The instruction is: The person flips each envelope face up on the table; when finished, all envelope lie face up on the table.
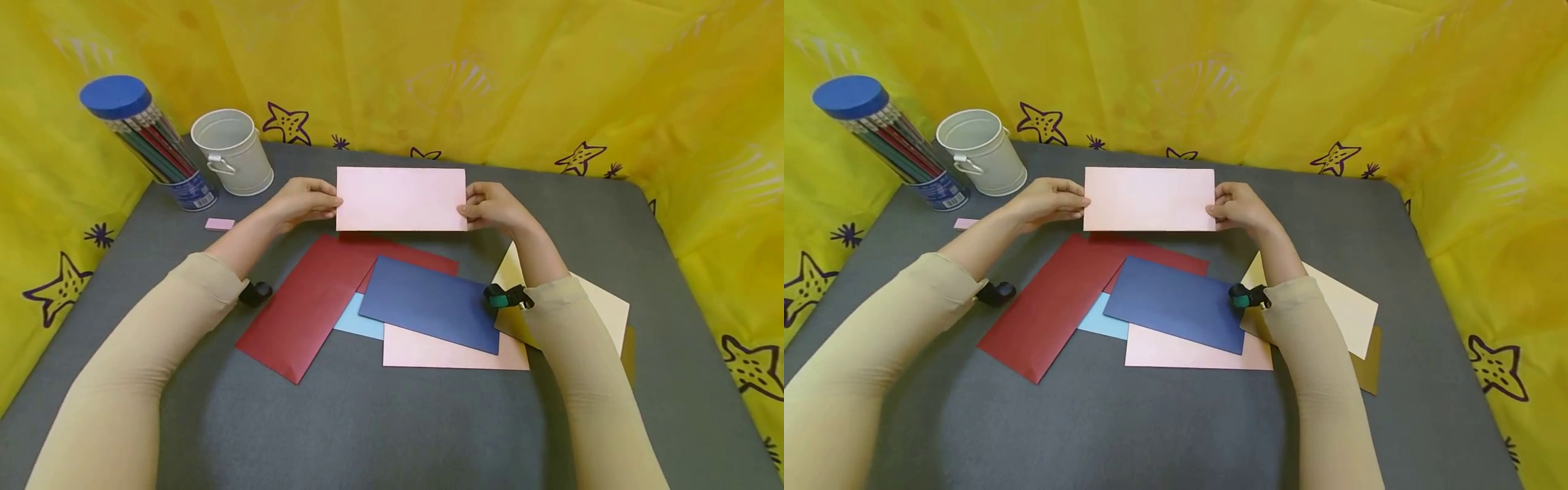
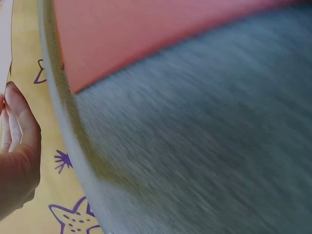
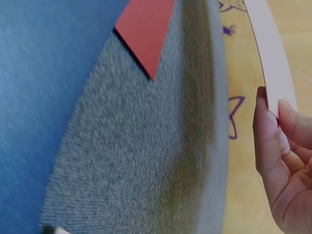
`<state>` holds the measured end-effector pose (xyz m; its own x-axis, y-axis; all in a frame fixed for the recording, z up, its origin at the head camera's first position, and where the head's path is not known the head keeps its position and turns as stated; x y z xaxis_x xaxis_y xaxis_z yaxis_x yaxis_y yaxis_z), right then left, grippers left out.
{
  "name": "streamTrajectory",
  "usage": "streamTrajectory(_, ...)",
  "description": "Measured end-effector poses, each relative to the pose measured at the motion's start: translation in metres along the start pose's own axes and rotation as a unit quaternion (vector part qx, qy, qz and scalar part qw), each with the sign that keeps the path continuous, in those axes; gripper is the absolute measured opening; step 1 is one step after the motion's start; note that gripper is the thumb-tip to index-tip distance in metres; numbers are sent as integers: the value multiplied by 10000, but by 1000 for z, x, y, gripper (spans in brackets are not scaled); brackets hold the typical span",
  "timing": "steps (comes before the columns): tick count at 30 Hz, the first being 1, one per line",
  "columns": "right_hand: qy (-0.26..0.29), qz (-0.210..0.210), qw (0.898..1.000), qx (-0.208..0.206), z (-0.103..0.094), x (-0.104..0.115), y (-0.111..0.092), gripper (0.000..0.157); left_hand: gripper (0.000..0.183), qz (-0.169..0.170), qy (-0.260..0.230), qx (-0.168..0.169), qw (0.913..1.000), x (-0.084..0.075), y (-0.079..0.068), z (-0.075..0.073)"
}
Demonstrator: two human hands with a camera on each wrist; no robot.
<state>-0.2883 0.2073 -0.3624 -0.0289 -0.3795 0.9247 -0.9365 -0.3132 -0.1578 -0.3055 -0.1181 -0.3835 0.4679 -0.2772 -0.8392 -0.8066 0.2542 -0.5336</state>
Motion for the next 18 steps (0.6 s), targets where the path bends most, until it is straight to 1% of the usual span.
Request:
streamTrajectory(5,-11,185,9998,-119,-10,-5,3,44,31,57,-135,-340,9993,-12,11,4)
streamTrajectory(7,34,297,9994,-196,-14,-7,4,47,32,75,-202,-439,9988,-17,16,5)
streamTrajectory(9,123,410,9987,-282,-18,-8,7,42,33,108,-240,-542,9982,-22,20,5)
streamTrajectory(14,423,616,9957,-545,-27,-12,12,22,30,127,-398,-747,9963,-31,29,6)
streamTrajectory(18,684,615,9928,-773,-32,-15,14,17,25,138,-583,-822,9948,-36,33,7)
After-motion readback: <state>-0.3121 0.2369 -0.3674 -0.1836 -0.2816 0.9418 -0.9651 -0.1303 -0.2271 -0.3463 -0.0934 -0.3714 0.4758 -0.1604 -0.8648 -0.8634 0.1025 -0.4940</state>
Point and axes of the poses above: each hand's wrist, its own y-axis towards the middle knuckle, its own z-axis out of the palm, x = y × z, the point moved 7 cm from there along y, towards the middle knuckle, and after that the axes turned 12 degrees about -z, right-handed, at the moved point
